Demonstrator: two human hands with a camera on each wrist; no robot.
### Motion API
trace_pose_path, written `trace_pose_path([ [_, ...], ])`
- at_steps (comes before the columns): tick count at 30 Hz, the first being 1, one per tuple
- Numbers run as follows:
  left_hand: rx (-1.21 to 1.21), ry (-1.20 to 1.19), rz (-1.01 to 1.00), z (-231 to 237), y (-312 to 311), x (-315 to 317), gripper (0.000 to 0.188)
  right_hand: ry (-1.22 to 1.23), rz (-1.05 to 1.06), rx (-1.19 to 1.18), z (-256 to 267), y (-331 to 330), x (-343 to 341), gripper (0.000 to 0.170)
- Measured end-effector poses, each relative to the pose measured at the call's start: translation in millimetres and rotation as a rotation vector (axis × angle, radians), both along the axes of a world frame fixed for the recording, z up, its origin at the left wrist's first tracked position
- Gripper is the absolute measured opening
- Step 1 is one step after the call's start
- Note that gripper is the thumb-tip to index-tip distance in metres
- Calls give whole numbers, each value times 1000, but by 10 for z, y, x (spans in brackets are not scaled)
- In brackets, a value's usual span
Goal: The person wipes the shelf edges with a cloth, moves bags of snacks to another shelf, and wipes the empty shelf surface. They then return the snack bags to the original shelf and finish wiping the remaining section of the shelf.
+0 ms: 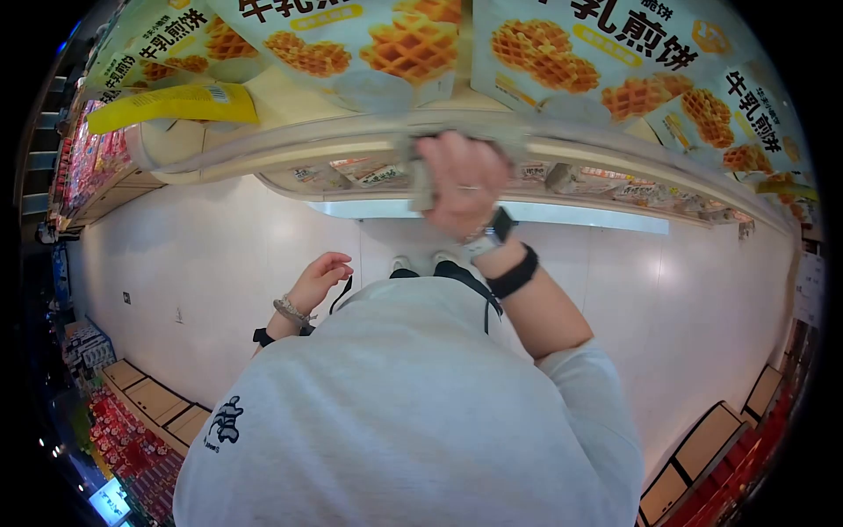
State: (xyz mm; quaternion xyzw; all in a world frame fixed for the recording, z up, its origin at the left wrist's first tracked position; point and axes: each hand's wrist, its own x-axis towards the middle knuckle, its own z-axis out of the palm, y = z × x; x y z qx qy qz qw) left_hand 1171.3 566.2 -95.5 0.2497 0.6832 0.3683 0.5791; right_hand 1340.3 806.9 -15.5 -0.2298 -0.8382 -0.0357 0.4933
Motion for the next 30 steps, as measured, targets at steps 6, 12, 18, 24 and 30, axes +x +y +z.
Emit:
trace_pose_path([
  [6, 33, -46, -30, 0, 7, -55, 24, -86, 199, 49, 95, -526, -925, 39],
  [12, -18, -88, -115, -94, 15, -157, 23, -137, 249, 156, 112, -679, -1227, 37],
  [18, 124, -120, -75, 120, 336, -211, 23, -143, 113, 269, 76, -307, -718, 35],
  [24, 108, -32, 22, 149, 562, 184, 23, -68, -24, 318, 23, 394, 339, 30],
  [30, 147, -22, 160, 162, 897, 1106, 24, -22, -92, 322, -66, 1193, 1563, 28],
])
